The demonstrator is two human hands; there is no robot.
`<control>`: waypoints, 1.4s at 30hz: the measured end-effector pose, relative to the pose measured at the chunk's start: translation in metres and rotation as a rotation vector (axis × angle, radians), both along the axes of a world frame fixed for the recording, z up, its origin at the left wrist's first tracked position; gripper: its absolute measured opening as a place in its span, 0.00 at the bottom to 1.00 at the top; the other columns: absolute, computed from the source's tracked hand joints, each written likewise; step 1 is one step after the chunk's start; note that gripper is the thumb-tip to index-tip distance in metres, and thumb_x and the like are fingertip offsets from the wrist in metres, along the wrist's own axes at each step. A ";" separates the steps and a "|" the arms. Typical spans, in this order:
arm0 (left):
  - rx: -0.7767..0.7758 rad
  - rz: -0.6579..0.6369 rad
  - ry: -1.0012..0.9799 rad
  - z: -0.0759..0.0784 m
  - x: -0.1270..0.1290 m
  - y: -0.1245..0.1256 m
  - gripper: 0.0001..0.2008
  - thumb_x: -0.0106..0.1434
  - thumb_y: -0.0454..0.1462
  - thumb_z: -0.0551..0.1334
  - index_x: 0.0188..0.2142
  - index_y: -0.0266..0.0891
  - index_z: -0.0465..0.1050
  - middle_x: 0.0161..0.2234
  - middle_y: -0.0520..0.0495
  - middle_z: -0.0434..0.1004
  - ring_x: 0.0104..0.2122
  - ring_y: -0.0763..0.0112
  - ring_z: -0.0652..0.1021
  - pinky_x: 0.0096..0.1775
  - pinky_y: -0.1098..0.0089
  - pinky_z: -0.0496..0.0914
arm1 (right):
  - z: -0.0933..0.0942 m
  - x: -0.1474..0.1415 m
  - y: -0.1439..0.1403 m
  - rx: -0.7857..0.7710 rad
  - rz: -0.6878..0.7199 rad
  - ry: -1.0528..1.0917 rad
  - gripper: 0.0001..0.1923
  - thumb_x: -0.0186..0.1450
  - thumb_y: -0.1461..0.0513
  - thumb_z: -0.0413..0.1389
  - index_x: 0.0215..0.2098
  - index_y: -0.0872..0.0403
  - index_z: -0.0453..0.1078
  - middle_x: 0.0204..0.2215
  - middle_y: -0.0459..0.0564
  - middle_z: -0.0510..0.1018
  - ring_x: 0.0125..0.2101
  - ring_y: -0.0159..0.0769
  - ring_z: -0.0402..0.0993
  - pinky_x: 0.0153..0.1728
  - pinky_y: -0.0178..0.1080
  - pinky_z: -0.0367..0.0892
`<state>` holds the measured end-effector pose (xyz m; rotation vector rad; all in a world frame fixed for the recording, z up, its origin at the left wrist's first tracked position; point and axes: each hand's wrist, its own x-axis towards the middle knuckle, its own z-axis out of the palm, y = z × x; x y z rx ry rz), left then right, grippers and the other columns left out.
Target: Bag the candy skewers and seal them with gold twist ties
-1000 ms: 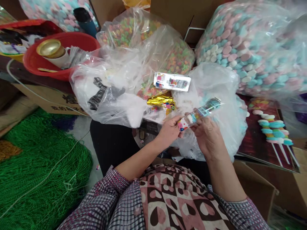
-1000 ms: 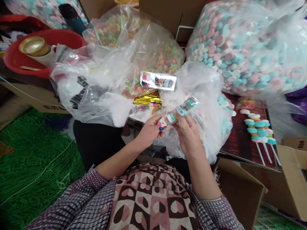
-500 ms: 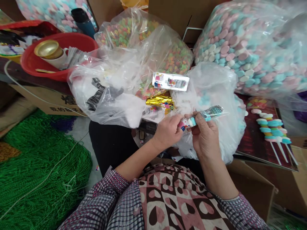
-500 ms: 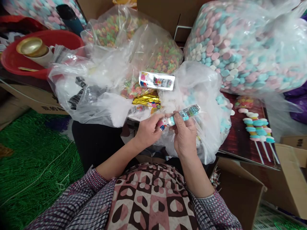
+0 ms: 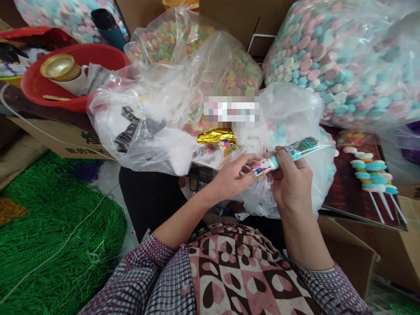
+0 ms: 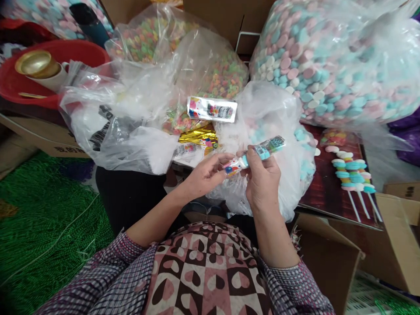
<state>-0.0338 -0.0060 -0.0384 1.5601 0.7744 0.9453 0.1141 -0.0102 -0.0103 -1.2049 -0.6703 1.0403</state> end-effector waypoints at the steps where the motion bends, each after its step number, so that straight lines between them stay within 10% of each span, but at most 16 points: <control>1: -0.006 0.012 -0.010 -0.002 0.001 0.000 0.20 0.64 0.36 0.56 0.56 0.40 0.65 0.47 0.44 0.77 0.37 0.72 0.76 0.36 0.72 0.71 | -0.003 -0.001 -0.001 -0.010 -0.008 -0.024 0.15 0.54 0.54 0.68 0.35 0.53 0.75 0.28 0.44 0.78 0.21 0.28 0.68 0.17 0.31 0.59; 11: -0.125 0.081 0.068 0.006 0.010 -0.006 0.08 0.62 0.30 0.56 0.41 0.40 0.66 0.39 0.49 0.77 0.41 0.69 0.76 0.45 0.67 0.70 | -0.004 0.008 0.001 0.064 0.247 -0.011 0.21 0.57 0.48 0.67 0.45 0.46 0.74 0.43 0.47 0.82 0.43 0.39 0.79 0.47 0.46 0.74; 20: -0.475 -0.108 -0.263 -0.006 0.020 -0.008 0.15 0.59 0.41 0.63 0.42 0.40 0.61 0.30 0.54 0.71 0.27 0.74 0.74 0.28 0.72 0.67 | 0.005 -0.011 -0.001 0.033 0.160 0.158 0.20 0.53 0.52 0.70 0.39 0.47 0.72 0.36 0.44 0.83 0.37 0.38 0.82 0.29 0.38 0.77; 26: -0.775 -0.149 -0.374 0.005 0.021 -0.015 0.11 0.59 0.39 0.61 0.38 0.44 0.58 0.21 0.62 0.58 0.14 0.84 0.55 0.18 0.78 0.46 | 0.004 -0.009 0.001 0.062 0.190 0.155 0.20 0.53 0.51 0.71 0.38 0.48 0.72 0.34 0.43 0.82 0.38 0.36 0.82 0.46 0.44 0.77; 42: -0.652 0.060 -0.295 -0.004 0.024 -0.013 0.13 0.52 0.39 0.65 0.36 0.40 0.67 0.18 0.62 0.56 0.16 0.83 0.53 0.21 0.73 0.46 | 0.006 -0.005 0.000 0.083 0.230 0.219 0.21 0.54 0.49 0.70 0.41 0.47 0.74 0.34 0.43 0.82 0.37 0.35 0.82 0.41 0.40 0.78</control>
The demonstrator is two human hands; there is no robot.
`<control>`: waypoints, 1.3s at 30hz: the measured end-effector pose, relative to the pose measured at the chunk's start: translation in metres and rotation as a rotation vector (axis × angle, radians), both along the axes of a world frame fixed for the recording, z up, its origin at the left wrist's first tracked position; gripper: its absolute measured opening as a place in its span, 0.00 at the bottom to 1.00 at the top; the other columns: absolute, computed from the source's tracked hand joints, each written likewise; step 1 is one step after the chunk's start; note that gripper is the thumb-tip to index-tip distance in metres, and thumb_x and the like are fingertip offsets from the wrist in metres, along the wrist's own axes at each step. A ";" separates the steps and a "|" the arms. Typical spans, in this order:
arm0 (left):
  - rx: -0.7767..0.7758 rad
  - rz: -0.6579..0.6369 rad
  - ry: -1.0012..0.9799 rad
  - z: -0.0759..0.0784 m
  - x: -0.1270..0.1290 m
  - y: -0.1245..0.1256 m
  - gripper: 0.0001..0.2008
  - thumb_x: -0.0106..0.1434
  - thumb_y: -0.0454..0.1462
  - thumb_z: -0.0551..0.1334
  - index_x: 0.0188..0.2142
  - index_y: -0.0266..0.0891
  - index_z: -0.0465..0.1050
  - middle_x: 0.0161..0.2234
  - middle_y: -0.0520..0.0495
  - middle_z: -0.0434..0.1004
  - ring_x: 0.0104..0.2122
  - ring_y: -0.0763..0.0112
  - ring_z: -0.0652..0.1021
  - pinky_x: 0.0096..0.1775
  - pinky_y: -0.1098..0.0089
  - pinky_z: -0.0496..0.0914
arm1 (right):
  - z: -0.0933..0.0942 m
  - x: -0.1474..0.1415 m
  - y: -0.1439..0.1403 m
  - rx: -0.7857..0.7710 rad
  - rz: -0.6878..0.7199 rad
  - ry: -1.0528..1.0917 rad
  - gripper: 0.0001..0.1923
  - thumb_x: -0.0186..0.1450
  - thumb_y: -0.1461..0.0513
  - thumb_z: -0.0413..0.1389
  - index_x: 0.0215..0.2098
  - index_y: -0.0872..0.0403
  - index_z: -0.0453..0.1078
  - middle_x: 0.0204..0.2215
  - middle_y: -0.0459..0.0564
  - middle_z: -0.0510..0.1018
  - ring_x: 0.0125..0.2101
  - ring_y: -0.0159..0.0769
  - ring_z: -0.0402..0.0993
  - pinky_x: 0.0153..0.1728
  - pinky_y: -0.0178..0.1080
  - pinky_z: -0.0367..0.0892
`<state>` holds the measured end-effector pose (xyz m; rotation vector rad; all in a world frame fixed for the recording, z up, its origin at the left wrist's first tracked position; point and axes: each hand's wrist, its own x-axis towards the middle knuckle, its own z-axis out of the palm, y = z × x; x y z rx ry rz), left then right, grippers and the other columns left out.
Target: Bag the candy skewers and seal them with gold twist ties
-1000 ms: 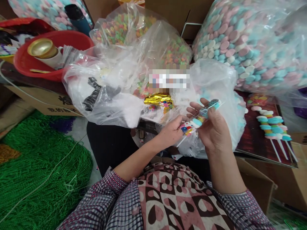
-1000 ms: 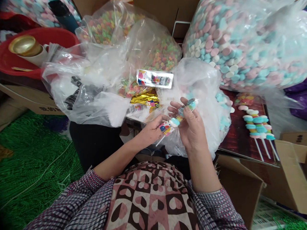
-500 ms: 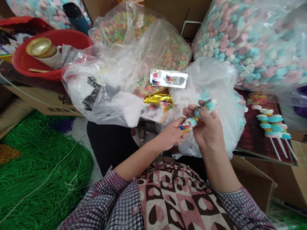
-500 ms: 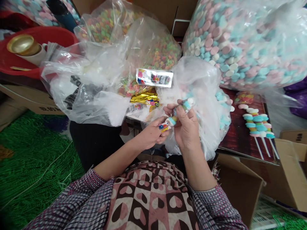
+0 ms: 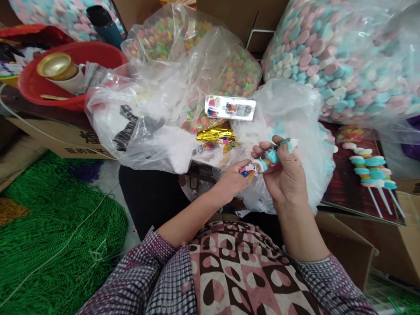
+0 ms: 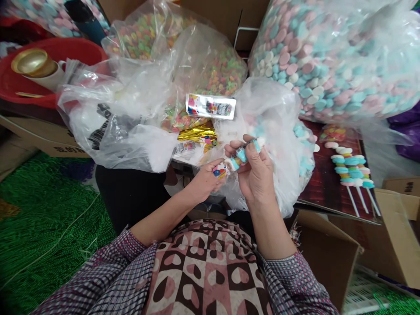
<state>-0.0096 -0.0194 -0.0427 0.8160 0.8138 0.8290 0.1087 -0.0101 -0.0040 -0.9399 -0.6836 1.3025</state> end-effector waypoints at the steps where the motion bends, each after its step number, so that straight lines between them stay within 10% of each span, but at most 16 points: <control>1: -0.010 0.005 -0.011 0.002 0.000 0.000 0.14 0.51 0.40 0.66 0.36 0.40 0.67 0.18 0.62 0.56 0.16 0.83 0.53 0.20 0.73 0.45 | 0.001 0.000 -0.002 -0.003 0.025 -0.002 0.23 0.53 0.49 0.71 0.42 0.47 0.74 0.34 0.43 0.83 0.38 0.36 0.82 0.42 0.41 0.78; 9: -0.062 0.018 -0.012 0.017 -0.006 0.001 0.15 0.61 0.48 0.63 0.32 0.41 0.63 0.16 0.61 0.53 0.15 0.83 0.53 0.19 0.74 0.45 | -0.013 -0.005 -0.015 -0.047 0.257 -0.114 0.24 0.50 0.56 0.73 0.44 0.46 0.75 0.42 0.46 0.83 0.44 0.41 0.80 0.42 0.44 0.78; 17: 0.023 -0.173 -0.080 0.010 -0.013 -0.002 0.19 0.62 0.51 0.61 0.26 0.40 0.62 0.19 0.55 0.66 0.15 0.79 0.65 0.18 0.74 0.58 | -0.010 -0.011 -0.019 -0.094 0.154 -0.090 0.21 0.52 0.55 0.70 0.44 0.46 0.76 0.35 0.44 0.84 0.22 0.32 0.76 0.21 0.38 0.75; 25: 0.006 -0.316 -0.349 0.013 -0.034 0.014 0.17 0.54 0.47 0.71 0.40 0.41 0.77 0.38 0.44 0.81 0.39 0.63 0.80 0.44 0.62 0.74 | 0.001 0.001 -0.018 -0.045 0.184 -0.123 0.24 0.50 0.54 0.72 0.45 0.48 0.77 0.32 0.45 0.84 0.16 0.24 0.63 0.12 0.30 0.58; 29: 0.004 -0.286 -0.328 0.012 -0.025 0.009 0.22 0.62 0.55 0.63 0.40 0.39 0.72 0.27 0.50 0.74 0.27 0.72 0.76 0.32 0.69 0.72 | -0.005 0.001 -0.019 -0.072 0.282 -0.144 0.22 0.52 0.54 0.71 0.44 0.48 0.77 0.33 0.44 0.83 0.13 0.24 0.61 0.12 0.32 0.61; 34: -0.025 -0.234 -0.271 0.014 -0.019 0.000 0.21 0.60 0.53 0.67 0.34 0.40 0.63 0.19 0.62 0.53 0.16 0.84 0.56 0.20 0.76 0.54 | -0.007 0.000 -0.017 -0.050 0.222 -0.110 0.20 0.52 0.52 0.71 0.42 0.46 0.78 0.38 0.47 0.83 0.38 0.39 0.81 0.34 0.39 0.76; 39: -0.038 -0.323 -0.217 0.015 -0.020 -0.002 0.23 0.61 0.54 0.65 0.28 0.40 0.60 0.18 0.61 0.52 0.17 0.83 0.55 0.21 0.74 0.52 | 0.004 0.003 -0.011 -0.065 0.261 -0.041 0.27 0.53 0.49 0.70 0.49 0.46 0.75 0.36 0.46 0.83 0.35 0.38 0.81 0.16 0.30 0.63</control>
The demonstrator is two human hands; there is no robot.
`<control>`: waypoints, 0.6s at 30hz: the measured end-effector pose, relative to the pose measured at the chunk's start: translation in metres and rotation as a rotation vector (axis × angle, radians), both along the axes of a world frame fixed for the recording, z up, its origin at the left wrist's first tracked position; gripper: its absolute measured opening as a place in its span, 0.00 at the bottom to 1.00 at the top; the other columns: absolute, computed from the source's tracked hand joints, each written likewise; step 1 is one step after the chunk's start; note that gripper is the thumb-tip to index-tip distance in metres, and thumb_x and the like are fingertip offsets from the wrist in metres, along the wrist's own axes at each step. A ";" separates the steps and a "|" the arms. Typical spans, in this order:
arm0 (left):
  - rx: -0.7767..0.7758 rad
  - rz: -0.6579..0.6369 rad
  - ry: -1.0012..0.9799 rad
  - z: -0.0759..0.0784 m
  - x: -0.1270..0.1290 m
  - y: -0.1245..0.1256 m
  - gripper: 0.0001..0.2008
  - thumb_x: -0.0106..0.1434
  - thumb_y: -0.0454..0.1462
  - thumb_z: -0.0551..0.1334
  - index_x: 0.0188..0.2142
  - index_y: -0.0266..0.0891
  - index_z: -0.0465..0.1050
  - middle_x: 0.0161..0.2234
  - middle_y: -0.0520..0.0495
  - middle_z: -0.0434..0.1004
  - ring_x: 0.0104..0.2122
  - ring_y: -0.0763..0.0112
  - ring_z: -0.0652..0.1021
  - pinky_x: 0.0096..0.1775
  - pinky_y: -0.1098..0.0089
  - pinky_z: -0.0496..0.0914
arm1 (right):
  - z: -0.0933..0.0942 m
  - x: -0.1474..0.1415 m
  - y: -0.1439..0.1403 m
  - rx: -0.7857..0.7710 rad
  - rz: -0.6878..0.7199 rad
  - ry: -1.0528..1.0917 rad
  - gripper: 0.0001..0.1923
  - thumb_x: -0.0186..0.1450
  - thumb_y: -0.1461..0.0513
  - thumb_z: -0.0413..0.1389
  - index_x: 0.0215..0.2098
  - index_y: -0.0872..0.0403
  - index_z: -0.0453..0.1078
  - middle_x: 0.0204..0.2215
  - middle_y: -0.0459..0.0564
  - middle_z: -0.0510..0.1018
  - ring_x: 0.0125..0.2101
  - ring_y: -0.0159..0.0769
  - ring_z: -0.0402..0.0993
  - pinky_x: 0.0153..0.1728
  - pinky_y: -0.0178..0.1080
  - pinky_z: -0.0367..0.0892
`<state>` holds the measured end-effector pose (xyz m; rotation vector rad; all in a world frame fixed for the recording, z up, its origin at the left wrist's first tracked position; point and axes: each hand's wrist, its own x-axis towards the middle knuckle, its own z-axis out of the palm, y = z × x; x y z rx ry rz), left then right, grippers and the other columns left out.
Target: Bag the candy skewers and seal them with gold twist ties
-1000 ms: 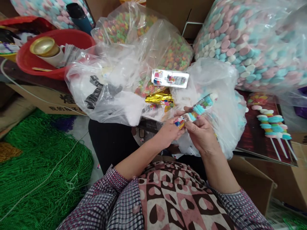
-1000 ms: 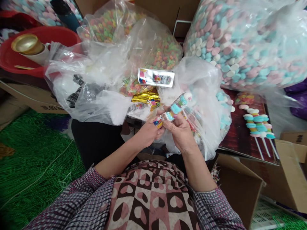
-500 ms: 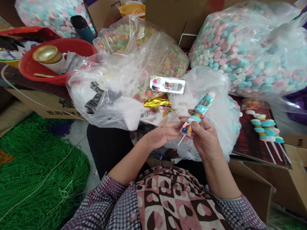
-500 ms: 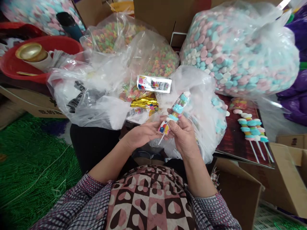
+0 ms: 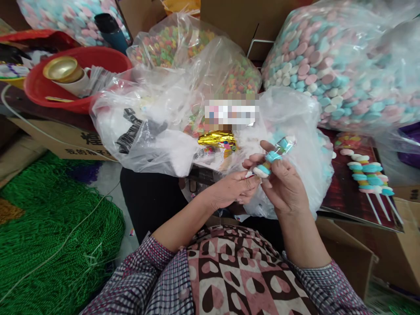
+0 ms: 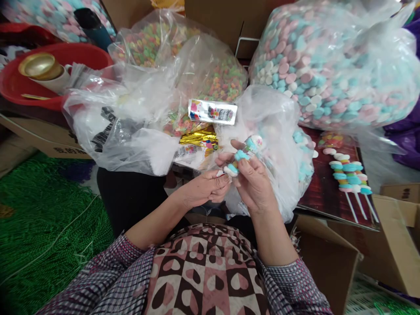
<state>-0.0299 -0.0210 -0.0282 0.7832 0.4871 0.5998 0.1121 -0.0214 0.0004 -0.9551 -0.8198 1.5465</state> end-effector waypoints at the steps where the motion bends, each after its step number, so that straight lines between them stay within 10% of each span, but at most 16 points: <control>1: 0.029 -0.005 0.028 0.000 -0.001 0.001 0.23 0.61 0.54 0.64 0.27 0.39 0.61 0.18 0.60 0.54 0.17 0.82 0.57 0.22 0.74 0.54 | 0.002 0.000 0.000 0.002 -0.002 -0.001 0.27 0.52 0.50 0.70 0.48 0.47 0.75 0.34 0.46 0.83 0.33 0.37 0.81 0.13 0.29 0.60; 8: 0.139 0.031 0.070 0.002 -0.011 0.012 0.19 0.57 0.49 0.69 0.39 0.38 0.72 0.34 0.48 0.76 0.35 0.70 0.75 0.35 0.68 0.67 | -0.003 -0.004 -0.001 0.053 0.012 -0.046 0.20 0.57 0.52 0.67 0.46 0.48 0.73 0.34 0.44 0.82 0.16 0.29 0.69 0.09 0.33 0.63; 18: 0.075 0.042 0.149 -0.009 0.003 0.003 0.26 0.58 0.58 0.65 0.26 0.40 0.60 0.19 0.59 0.55 0.17 0.82 0.58 0.21 0.73 0.53 | -0.013 -0.011 -0.003 0.153 -0.043 -0.281 0.18 0.63 0.51 0.63 0.48 0.47 0.71 0.41 0.49 0.83 0.42 0.40 0.80 0.37 0.41 0.78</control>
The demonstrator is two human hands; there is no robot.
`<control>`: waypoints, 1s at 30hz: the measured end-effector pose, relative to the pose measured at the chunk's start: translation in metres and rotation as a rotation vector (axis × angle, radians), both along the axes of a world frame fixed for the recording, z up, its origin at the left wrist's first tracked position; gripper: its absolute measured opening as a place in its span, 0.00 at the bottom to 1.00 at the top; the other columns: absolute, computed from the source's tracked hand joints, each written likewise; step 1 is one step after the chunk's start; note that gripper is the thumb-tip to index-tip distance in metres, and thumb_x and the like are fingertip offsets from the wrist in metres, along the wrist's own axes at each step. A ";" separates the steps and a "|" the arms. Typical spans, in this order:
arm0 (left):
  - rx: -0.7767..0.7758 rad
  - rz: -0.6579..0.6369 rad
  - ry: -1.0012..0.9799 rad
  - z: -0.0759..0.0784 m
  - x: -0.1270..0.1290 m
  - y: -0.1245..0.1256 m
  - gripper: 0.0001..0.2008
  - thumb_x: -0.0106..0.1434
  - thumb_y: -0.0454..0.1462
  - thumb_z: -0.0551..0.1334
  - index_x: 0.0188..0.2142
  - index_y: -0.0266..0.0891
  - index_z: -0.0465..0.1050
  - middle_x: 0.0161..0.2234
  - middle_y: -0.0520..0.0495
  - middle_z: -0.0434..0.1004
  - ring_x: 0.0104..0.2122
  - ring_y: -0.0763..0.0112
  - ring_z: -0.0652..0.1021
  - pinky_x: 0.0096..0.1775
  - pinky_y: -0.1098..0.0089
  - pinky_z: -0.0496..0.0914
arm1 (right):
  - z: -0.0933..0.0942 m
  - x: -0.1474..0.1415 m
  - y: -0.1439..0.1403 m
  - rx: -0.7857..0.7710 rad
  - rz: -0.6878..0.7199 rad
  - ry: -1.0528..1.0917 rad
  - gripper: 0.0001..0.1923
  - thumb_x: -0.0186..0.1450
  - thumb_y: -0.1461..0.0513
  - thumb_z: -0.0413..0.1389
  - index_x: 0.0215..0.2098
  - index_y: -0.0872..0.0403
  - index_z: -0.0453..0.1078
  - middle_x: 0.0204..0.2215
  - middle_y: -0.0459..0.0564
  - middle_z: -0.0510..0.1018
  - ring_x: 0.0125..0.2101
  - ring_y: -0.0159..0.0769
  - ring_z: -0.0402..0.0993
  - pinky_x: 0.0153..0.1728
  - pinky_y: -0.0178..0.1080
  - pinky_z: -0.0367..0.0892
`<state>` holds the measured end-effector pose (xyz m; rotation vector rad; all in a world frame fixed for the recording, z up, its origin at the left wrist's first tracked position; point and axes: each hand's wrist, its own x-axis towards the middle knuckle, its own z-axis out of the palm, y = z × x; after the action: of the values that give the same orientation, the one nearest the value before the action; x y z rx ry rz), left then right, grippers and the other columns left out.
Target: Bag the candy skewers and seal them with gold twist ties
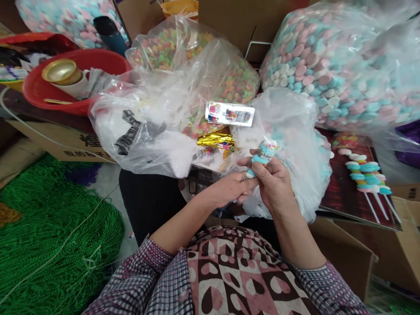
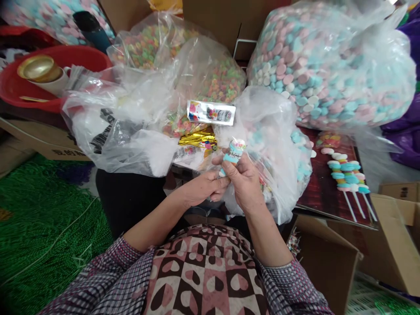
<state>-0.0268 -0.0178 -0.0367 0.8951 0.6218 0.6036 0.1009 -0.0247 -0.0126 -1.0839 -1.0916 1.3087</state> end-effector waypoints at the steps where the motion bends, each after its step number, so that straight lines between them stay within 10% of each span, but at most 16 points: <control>1: -0.041 -0.014 -0.009 0.000 0.000 0.000 0.26 0.56 0.58 0.66 0.26 0.40 0.60 0.19 0.60 0.53 0.17 0.83 0.56 0.20 0.74 0.52 | 0.002 0.001 -0.001 -0.008 0.023 -0.006 0.18 0.63 0.51 0.63 0.49 0.47 0.70 0.42 0.50 0.83 0.42 0.40 0.81 0.35 0.40 0.77; 5: -0.089 -0.093 -0.060 0.005 -0.004 -0.002 0.24 0.55 0.55 0.68 0.28 0.38 0.64 0.20 0.59 0.57 0.17 0.84 0.56 0.19 0.75 0.50 | 0.012 0.007 -0.006 -0.015 0.147 0.013 0.23 0.62 0.50 0.64 0.52 0.46 0.69 0.45 0.51 0.82 0.39 0.40 0.80 0.23 0.35 0.72; 11: 0.007 -0.034 -0.069 0.012 -0.007 -0.006 0.28 0.61 0.47 0.67 0.58 0.47 0.64 0.25 0.58 0.64 0.17 0.84 0.57 0.20 0.76 0.49 | 0.016 0.012 -0.009 0.006 0.193 0.145 0.20 0.61 0.51 0.66 0.48 0.48 0.73 0.33 0.46 0.80 0.24 0.32 0.73 0.17 0.33 0.66; 19: -0.171 -0.078 -0.214 0.010 -0.006 -0.004 0.11 0.59 0.42 0.61 0.29 0.35 0.70 0.20 0.57 0.56 0.15 0.85 0.52 0.19 0.75 0.44 | 0.021 0.010 -0.004 -0.006 0.128 0.280 0.17 0.60 0.54 0.66 0.46 0.47 0.74 0.31 0.44 0.78 0.25 0.32 0.73 0.15 0.30 0.67; 30: -0.030 -0.067 -0.052 0.010 -0.004 -0.006 0.15 0.64 0.48 0.60 0.32 0.38 0.65 0.22 0.58 0.54 0.19 0.82 0.54 0.22 0.75 0.49 | 0.014 0.006 0.004 -0.077 0.040 0.254 0.19 0.59 0.52 0.66 0.45 0.49 0.71 0.30 0.44 0.78 0.30 0.36 0.79 0.13 0.29 0.63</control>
<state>-0.0305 -0.0234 -0.0262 0.8665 0.5509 0.5541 0.1067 -0.0209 0.0014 -0.9258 -0.8831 1.4859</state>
